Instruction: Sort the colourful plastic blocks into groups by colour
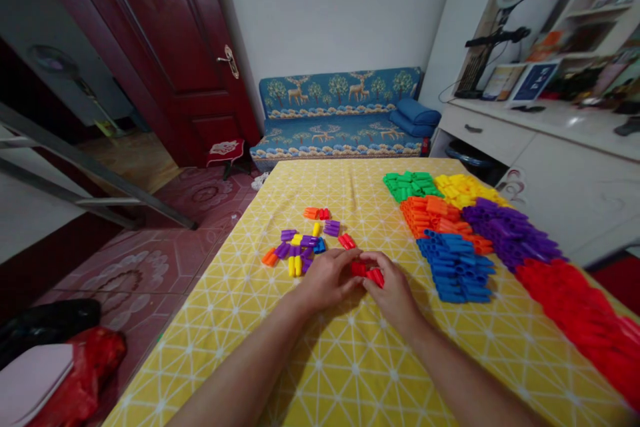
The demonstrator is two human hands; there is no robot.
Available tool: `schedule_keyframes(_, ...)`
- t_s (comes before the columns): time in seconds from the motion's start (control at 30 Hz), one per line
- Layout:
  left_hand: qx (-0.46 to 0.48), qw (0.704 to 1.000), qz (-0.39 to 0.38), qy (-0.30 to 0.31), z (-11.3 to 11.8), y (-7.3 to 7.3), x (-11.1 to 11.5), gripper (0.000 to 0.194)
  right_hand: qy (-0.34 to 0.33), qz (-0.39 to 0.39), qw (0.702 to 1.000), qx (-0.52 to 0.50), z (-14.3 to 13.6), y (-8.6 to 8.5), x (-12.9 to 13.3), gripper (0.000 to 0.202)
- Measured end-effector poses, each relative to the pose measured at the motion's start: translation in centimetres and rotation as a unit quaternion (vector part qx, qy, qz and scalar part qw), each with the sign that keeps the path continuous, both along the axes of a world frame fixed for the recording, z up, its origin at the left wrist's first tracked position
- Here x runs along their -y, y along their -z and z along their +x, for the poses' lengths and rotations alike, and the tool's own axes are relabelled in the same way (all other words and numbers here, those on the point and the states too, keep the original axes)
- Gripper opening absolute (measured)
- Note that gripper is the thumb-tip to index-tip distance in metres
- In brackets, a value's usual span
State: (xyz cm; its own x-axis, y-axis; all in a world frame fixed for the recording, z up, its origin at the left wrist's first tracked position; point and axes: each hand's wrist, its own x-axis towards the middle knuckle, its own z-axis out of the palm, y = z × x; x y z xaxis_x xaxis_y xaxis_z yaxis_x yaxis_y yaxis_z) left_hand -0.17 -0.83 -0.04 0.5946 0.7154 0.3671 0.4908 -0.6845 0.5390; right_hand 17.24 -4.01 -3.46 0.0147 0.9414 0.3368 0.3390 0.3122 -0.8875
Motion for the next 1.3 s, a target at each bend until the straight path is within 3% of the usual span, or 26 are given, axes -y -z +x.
schedule_keyframes(0.1, 0.05, 0.997, -0.064, 0.004, 0.4, 0.6, 0.1, 0.046, -0.002, 0.004, 0.999, -0.032, -0.1, 0.0, 0.0, 0.037)
schedule_keyframes(0.23, 0.147, 0.983, -0.11, -0.029, 0.3, 1.2, -0.3, 0.035, 0.004, 0.007, 1.0, -0.003, -0.3, -0.3, 0.1, 0.035)
schedule_keyframes(0.33, 0.248, 0.95, -0.185, -0.033, 0.2, 1.4, -0.5, 0.024, 0.0, 0.013, 0.999, 0.03, -0.3, -0.6, 0.3, 0.035)
schedule_keyframes(0.43, 0.291, 0.925, -0.246, -0.01, 0.1, 1.4, -0.5, 0.029, 0.0, 0.033, 0.997, 0.066, 0.0, -0.8, 0.5, 0.034)
schedule_keyframes(0.63, 0.246, 0.957, -0.156, -0.011, 0.1, 1.1, -0.3, 0.024, 0.017, 0.066, 0.994, 0.081, 0.1, -1.1, 0.9, 0.021)
schedule_keyframes(0.83, 0.153, 0.981, -0.118, -0.019, -0.5, 0.9, -0.2, 0.03, 0.1, 0.063, 0.992, 0.051, 1.5, -2.8, 2.1, 0.022)
schedule_keyframes(0.97, 0.122, 0.986, -0.11, -0.028, -0.7, 1.0, -0.5, 0.034, 0.179, 0.052, 0.982, 0.041, 7.6, -5.0, 4.0, 0.028)
schedule_keyframes(1.1, 0.107, 0.989, -0.104, -0.015, -0.5, 0.9, -0.5, 0.035, 0.351, 0.08, 0.926, 0.113, 17.7, -6.5, 5.8, 0.028)
schedule_keyframes(1.2, 0.097, 0.99, -0.102, -0.01, -0.4, 0.7, -0.5, 0.034, 0.422, 0.011, 0.894, 0.153, 24.7, -6.4, 6.9, 0.023)
schedule_keyframes(1.3, 0.099, 0.99, -0.099, -0.014, -0.3, 0.7, -0.5, 0.035, 0.426, -0.05, 0.888, 0.166, 28.9, -5.4, 7.8, 0.02)
